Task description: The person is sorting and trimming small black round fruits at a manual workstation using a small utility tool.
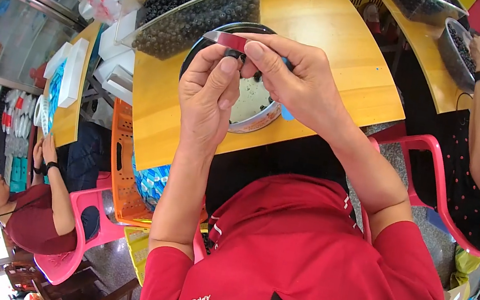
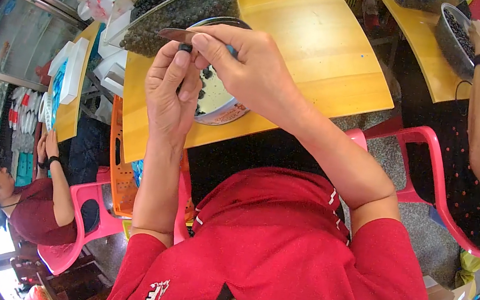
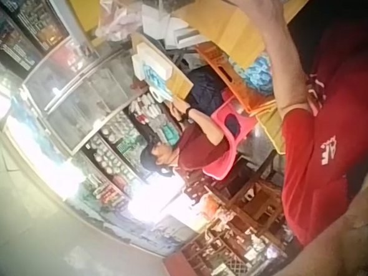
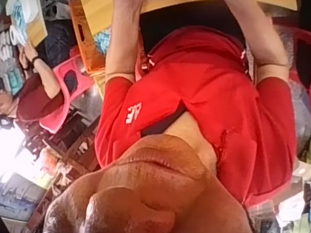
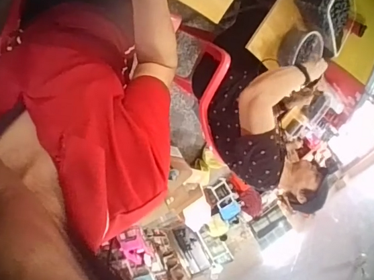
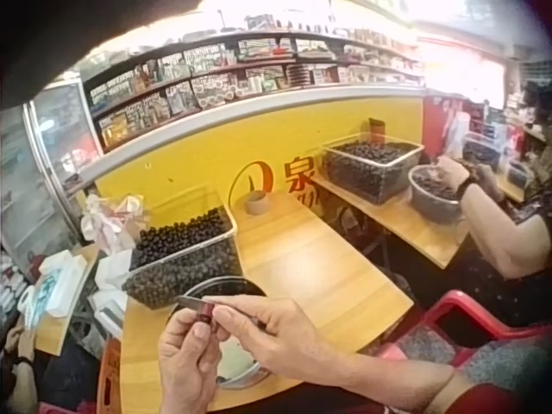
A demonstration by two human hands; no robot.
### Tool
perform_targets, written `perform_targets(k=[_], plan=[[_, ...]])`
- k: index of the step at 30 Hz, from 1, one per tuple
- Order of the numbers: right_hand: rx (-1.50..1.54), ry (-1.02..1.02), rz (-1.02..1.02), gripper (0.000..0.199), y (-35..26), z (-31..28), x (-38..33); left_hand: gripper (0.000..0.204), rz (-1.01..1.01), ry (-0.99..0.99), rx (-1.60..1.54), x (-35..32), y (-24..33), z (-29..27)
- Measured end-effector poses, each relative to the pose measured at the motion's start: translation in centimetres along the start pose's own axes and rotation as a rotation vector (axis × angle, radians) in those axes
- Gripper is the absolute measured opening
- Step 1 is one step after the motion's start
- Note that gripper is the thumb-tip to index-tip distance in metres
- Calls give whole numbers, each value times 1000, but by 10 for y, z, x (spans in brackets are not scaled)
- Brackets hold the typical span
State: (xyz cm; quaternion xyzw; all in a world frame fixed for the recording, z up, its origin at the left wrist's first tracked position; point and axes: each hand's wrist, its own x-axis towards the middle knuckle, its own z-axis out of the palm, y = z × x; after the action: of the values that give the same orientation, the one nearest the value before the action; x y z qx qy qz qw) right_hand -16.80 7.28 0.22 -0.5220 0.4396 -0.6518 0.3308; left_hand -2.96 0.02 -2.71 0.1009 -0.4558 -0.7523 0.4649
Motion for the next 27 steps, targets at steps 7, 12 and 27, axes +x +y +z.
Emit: perform_targets(k=[7,12,27], plan=[[-104,34,-63,22,3,0,-2,23,15,-28,33,0,5,4],[64,43,-16,23,3,-1,-2,22,-47,-36,5,7,7,4],[242,72,112,27,12,-25,4,18,-464,-458,1619,34,41,-27]])
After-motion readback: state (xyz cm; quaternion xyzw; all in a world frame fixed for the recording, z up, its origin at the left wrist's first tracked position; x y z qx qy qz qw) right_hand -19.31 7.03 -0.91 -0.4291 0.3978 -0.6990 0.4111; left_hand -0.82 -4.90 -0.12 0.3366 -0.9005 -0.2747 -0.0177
